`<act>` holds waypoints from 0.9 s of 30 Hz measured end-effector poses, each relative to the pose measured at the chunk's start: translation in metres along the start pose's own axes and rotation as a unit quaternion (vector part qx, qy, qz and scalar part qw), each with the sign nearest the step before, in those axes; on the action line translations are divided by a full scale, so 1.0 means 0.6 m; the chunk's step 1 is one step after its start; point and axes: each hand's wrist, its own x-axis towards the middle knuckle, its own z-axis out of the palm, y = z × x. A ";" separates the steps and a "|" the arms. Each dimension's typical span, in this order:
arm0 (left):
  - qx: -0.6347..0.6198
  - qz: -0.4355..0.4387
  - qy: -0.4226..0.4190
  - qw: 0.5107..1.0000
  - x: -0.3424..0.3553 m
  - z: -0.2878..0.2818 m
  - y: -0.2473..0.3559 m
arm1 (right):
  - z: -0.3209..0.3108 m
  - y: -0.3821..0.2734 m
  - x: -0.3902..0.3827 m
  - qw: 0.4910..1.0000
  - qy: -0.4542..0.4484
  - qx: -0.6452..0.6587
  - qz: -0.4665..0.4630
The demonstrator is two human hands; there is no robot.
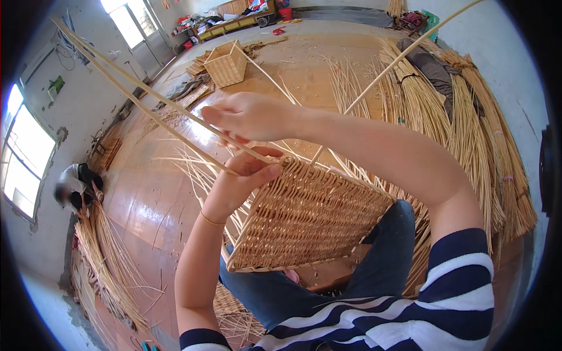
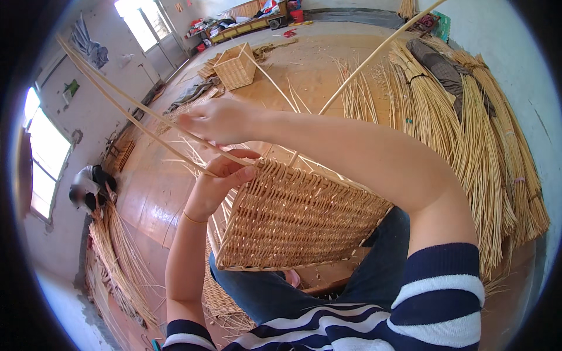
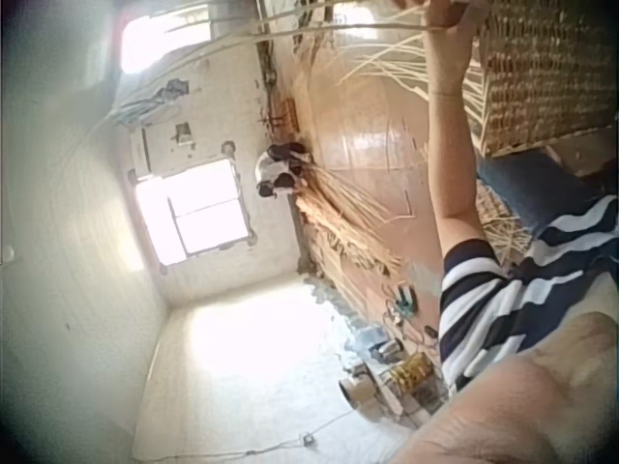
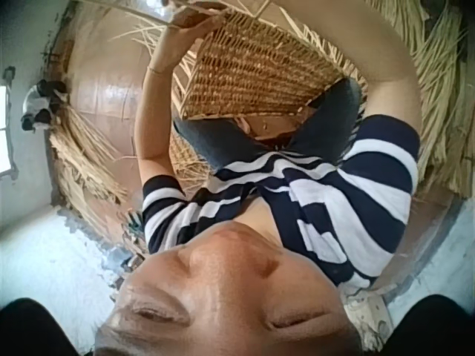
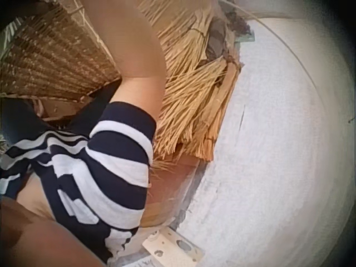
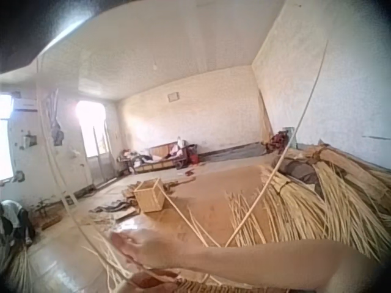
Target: Weaving a wicker basket using plant-based material and a mallet.
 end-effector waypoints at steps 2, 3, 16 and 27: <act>0.011 0.052 -0.004 0.999 0.000 -0.004 -0.006 | 0.021 -0.039 0.000 0.998 -0.024 -0.010 -0.053; -0.020 0.063 0.021 0.998 -0.002 0.004 -0.007 | 0.011 -0.033 -0.004 0.999 -0.021 -0.009 -0.049; 0.055 -0.006 0.007 0.998 0.007 0.000 -0.002 | -0.033 0.040 -0.019 0.733 0.267 -0.562 -0.276; -0.012 -0.058 0.009 0.998 0.017 -0.011 0.003 | -0.018 0.034 -0.037 0.926 0.151 -0.344 0.049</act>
